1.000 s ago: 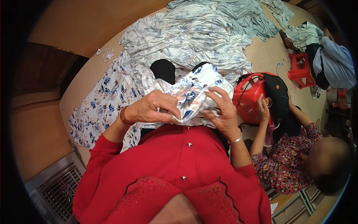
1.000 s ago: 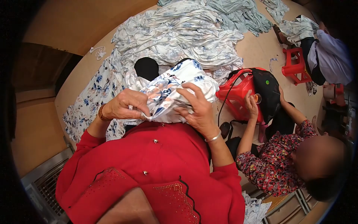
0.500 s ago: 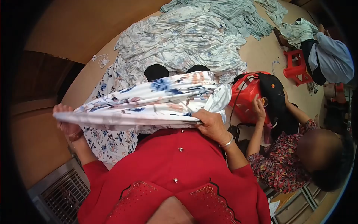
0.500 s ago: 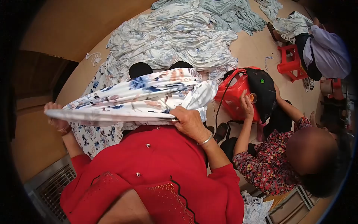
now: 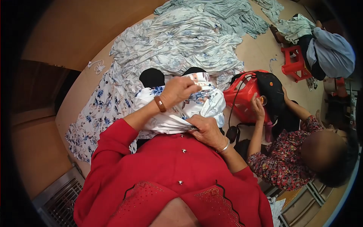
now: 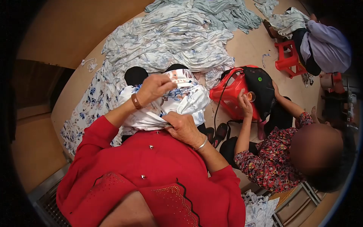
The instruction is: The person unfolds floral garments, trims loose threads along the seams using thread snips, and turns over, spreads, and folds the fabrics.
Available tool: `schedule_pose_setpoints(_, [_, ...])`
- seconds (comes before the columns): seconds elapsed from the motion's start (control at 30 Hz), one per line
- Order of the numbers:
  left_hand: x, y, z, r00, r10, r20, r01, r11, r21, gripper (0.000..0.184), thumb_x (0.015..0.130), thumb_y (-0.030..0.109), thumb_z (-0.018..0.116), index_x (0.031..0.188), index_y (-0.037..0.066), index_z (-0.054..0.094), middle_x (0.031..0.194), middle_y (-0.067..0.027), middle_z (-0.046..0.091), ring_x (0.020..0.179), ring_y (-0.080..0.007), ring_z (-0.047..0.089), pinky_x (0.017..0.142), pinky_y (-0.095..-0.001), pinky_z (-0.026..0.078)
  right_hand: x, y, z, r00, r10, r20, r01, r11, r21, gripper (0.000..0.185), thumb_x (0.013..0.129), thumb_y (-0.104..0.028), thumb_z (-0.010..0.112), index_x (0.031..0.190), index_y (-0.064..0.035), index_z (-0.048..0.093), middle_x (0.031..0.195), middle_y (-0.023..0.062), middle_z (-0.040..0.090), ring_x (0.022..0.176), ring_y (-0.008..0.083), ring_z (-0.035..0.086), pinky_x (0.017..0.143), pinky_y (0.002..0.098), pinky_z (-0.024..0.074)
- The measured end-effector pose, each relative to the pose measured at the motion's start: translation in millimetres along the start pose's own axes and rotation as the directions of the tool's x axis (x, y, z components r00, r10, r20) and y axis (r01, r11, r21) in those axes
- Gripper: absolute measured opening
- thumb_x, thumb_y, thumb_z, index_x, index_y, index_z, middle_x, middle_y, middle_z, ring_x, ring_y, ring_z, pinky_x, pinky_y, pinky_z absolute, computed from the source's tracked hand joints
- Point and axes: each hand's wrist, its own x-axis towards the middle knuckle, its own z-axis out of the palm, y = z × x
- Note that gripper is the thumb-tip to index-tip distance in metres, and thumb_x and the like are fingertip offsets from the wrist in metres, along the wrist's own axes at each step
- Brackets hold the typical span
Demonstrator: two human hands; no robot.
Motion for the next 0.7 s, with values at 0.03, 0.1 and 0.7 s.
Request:
schedule_pose_setpoints(0.03, [2.3, 9.3, 2.6, 0.970, -0.112, 0.216, 0.119, 0.993, -0.023, 0.021, 0.079, 0.023, 0.057, 0.081, 0.003, 0.062, 0.070, -0.0059, 0.057, 0.065, -0.0127, 0.053, 0.059, -0.0269, 0.041, 1.2, -2.5, -0.3, 0.999, -0.023, -0.030, 0.024, 0.998, 0.054, 0.025, 0.065, -0.008, 0.063, 0.089, -0.0067, 0.056, 0.074, 0.0093, 0.054, 0.066, 0.0281, 0.056, 0.054, 0.0359, 0.0436])
schedule_pose_setpoints(0.1, [1.3, 10.7, 12.9, 0.879, -0.216, 0.425, 0.247, 0.969, -0.018, 0.023, 0.079, 0.024, 0.057, 0.080, 0.002, 0.062, 0.066, -0.0038, 0.056, 0.061, -0.0109, 0.051, 0.057, -0.0259, 0.040, 7.4, -9.0, 2.1, 0.999, -0.047, -0.025, 0.051, 0.987, 0.153, 0.024, 0.064, -0.007, 0.063, 0.087, -0.0055, 0.055, 0.072, 0.0102, 0.052, 0.067, 0.0290, 0.055, 0.054, 0.0357, 0.0436])
schedule_pose_setpoints(0.7, [-107.4, 15.2, -106.0, 0.841, 0.095, 0.533, 0.169, 0.889, -0.425, 0.015, 0.074, 0.011, 0.064, 0.080, -0.003, 0.062, 0.068, -0.0072, 0.058, 0.061, -0.0139, 0.054, 0.054, -0.0268, 0.039, 15.8, -20.9, 9.6, 0.974, -0.181, -0.137, 0.192, 0.979, 0.074, 0.053, 0.056, -0.004, 0.067, 0.107, -0.0065, 0.052, 0.102, 0.0085, 0.055, 0.082, 0.0251, 0.059, 0.058, 0.0304, 0.0503])
